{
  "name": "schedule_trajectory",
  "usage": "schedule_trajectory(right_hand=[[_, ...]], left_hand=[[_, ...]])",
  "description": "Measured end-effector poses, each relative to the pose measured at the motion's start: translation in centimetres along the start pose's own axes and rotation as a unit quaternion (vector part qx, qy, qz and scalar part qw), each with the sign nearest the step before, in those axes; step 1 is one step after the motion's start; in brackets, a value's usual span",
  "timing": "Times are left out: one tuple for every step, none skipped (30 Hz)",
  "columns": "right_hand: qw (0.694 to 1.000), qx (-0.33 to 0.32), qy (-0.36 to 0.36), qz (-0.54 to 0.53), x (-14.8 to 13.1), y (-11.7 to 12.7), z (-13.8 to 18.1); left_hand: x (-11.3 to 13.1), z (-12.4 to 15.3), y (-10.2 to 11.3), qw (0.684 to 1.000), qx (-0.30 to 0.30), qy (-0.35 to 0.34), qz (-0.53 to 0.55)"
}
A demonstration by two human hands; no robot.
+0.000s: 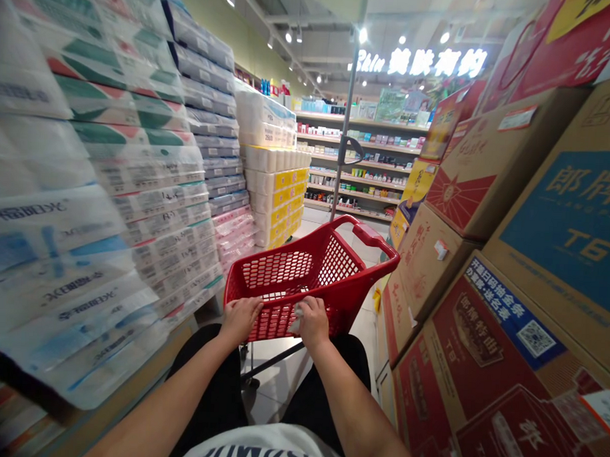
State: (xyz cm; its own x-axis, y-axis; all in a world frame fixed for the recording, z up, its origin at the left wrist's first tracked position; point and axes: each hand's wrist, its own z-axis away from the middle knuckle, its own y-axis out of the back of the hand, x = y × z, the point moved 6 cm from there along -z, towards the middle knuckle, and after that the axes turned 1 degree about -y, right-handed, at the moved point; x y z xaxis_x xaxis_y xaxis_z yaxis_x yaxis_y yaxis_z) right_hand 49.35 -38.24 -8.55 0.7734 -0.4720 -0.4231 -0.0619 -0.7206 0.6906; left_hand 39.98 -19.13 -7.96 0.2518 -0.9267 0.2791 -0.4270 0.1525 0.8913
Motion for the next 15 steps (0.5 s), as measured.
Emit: schedule_trajectory(right_hand=[[1.0, -0.006, -0.003, 0.002, 0.1, -0.1, 0.0], [1.0, -0.011, -0.006, 0.002, 0.1, -0.1, 0.0], [1.0, -0.012, -0.006, -0.001, 0.2, -0.1, 0.1], [1.0, -0.007, -0.005, -0.008, 0.2, -0.1, 0.1], [1.0, 0.003, -0.002, -0.015, 0.2, 0.0, 0.1], [1.0, 0.014, 0.001, -0.021, 0.3, 0.2, 0.2], [0.999, 0.022, 0.0, -0.025, 0.3, 0.2, 0.2], [0.999, 0.024, -0.003, -0.025, 0.5, 0.2, 0.2], [0.999, 0.02, -0.008, -0.023, 0.6, 0.1, 0.2], [1.0, 0.013, -0.013, -0.022, 0.8, 0.0, 0.2], [1.0, 0.009, -0.018, -0.021, 0.9, -0.1, 0.2], [1.0, 0.01, -0.021, -0.021, 1.0, -0.1, 0.2], [0.999, 0.017, -0.021, -0.022, 1.1, 0.0, 0.2], [0.999, 0.027, -0.021, -0.023, 1.1, 0.2, 0.2], [0.999, 0.036, -0.022, -0.021, 1.1, 0.3, 0.2]], left_hand=[[0.0, 0.0, 0.0, 1.0, 0.001, 0.0, 0.0], [0.0, 0.0, 0.0, 1.0, 0.002, 0.001, 0.001], [0.0, 0.0, 0.0, 1.0, 0.003, 0.002, 0.001], [0.0, 0.0, 0.0, 1.0, 0.003, 0.004, 0.002], [-0.1, 0.0, 0.0, 1.0, 0.003, 0.005, 0.002], [-0.1, 0.0, 0.0, 1.0, 0.002, 0.005, 0.003], [-0.1, -0.1, -0.1, 1.0, 0.002, 0.004, 0.004], [-0.1, -0.1, -0.1, 1.0, 0.001, 0.003, 0.006], [-0.1, -0.1, -0.1, 1.0, 0.002, 0.002, 0.006], [-0.1, -0.1, -0.1, 1.0, 0.002, 0.001, 0.007], [-0.1, -0.1, 0.0, 1.0, 0.003, 0.0, 0.006], [-0.1, -0.1, 0.0, 1.0, 0.004, -0.001, 0.006], [-0.1, -0.1, 0.0, 1.0, 0.005, 0.0, 0.004], [0.0, -0.1, 0.1, 1.0, 0.005, 0.0, 0.002], [0.0, 0.0, 0.1, 1.0, 0.005, 0.001, 0.0]])
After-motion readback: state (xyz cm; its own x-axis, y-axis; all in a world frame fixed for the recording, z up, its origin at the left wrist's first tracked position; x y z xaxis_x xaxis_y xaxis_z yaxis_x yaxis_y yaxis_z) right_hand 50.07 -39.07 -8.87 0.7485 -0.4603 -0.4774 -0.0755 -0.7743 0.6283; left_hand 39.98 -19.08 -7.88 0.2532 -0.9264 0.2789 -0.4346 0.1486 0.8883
